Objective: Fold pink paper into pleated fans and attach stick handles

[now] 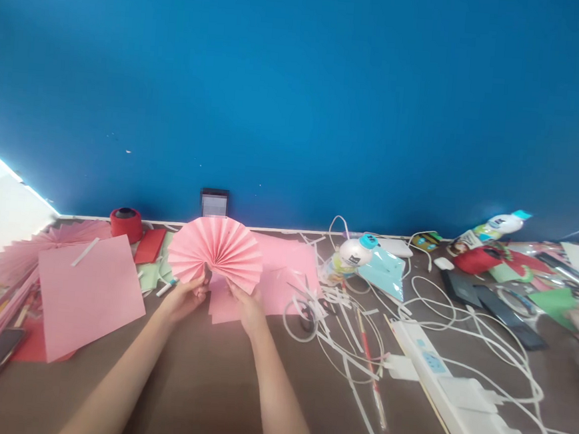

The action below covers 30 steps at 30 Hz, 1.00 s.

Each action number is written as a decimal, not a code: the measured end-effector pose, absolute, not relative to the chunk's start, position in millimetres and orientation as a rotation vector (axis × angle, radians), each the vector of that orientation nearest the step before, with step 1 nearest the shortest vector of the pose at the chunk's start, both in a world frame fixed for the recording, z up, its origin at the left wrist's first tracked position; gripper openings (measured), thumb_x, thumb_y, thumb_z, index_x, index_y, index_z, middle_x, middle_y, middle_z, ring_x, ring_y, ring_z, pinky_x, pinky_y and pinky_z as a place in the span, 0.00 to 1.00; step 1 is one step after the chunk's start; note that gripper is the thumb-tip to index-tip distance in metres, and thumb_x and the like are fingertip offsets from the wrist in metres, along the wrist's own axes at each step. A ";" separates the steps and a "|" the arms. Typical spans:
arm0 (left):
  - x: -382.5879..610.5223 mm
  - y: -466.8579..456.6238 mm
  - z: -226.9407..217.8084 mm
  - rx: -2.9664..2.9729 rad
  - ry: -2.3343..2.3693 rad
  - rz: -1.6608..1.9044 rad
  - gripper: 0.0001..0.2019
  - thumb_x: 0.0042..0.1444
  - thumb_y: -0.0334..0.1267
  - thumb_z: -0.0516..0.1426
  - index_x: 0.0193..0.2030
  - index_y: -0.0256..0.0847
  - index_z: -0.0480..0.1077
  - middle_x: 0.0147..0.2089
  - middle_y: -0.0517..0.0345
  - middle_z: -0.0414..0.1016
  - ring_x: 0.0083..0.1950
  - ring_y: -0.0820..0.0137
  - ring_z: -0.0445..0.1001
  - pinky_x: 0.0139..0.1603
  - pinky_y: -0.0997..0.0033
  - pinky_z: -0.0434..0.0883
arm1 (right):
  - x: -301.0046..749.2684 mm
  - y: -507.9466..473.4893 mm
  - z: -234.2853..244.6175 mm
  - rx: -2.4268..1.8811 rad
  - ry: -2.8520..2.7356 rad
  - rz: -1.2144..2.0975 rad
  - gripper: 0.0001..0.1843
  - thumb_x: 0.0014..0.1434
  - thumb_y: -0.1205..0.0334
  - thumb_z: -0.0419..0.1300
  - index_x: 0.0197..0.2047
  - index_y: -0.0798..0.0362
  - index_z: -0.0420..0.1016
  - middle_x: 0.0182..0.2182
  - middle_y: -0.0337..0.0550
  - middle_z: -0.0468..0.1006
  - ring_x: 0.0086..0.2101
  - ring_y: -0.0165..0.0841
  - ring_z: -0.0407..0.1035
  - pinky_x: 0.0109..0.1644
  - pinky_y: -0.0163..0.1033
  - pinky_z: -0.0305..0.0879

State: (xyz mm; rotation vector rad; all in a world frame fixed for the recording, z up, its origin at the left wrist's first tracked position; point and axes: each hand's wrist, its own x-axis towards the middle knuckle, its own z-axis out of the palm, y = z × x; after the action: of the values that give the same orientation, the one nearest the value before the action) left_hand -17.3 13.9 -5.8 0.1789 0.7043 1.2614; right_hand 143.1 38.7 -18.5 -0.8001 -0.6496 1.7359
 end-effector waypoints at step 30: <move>-42.2 9.0 -2.0 0.421 0.762 1.163 0.08 0.48 0.30 0.59 0.37 0.31 0.74 0.35 0.50 0.76 0.35 0.71 0.73 0.42 0.70 0.69 | 149.6 41.7 -22.7 -0.886 -0.708 1.554 0.13 0.41 0.64 0.68 0.34 0.54 0.77 0.33 0.41 0.80 0.37 0.36 0.73 0.46 0.43 0.67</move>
State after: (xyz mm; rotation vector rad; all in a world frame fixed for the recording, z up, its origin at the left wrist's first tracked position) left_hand -42.2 9.0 -2.0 0.4213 0.7621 1.1632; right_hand 149.6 41.7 -22.7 -0.8864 -0.7077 1.5539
